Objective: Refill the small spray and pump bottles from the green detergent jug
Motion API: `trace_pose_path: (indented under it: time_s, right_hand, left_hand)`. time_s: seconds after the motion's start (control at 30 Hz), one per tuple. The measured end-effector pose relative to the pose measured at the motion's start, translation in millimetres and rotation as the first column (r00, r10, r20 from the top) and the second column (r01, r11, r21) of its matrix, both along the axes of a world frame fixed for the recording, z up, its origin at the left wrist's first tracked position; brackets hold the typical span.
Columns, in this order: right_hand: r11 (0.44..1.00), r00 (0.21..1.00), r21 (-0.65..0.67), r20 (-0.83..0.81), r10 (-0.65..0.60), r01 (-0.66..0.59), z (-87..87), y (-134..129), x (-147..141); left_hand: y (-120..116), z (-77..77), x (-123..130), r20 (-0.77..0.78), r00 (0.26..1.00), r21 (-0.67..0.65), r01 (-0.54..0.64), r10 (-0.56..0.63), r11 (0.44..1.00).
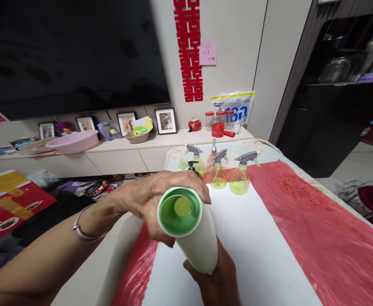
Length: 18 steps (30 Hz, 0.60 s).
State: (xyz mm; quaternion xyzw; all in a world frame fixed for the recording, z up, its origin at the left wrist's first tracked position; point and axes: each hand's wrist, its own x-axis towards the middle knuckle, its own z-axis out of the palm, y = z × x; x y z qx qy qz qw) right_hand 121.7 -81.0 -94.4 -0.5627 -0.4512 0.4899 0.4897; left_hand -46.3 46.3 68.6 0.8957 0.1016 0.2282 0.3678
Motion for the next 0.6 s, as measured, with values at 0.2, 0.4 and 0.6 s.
trace_pose_path:
  time_s: [0.2,0.4,0.6]
  right_hand:
    - [0.999,1.0,0.037,-0.026,-0.003,0.004,-7.5,-3.4,-4.2]
    - [0.997,0.999,0.079,-0.045,0.002,0.002,-9.8,-8.1,-5.6]
    - [0.997,0.998,0.079,-0.052,-0.022,0.026,-7.8,-10.1,-8.3]
  left_hand:
    - [-4.7,2.9,1.9,-0.048,0.999,0.005,0.018,-0.018,1.0]
    - [-12.4,5.9,5.4,-0.072,0.997,-0.016,0.015,-0.016,1.0]
    - [-15.5,15.3,8.8,-0.12,0.993,-0.069,-0.015,0.007,0.998]
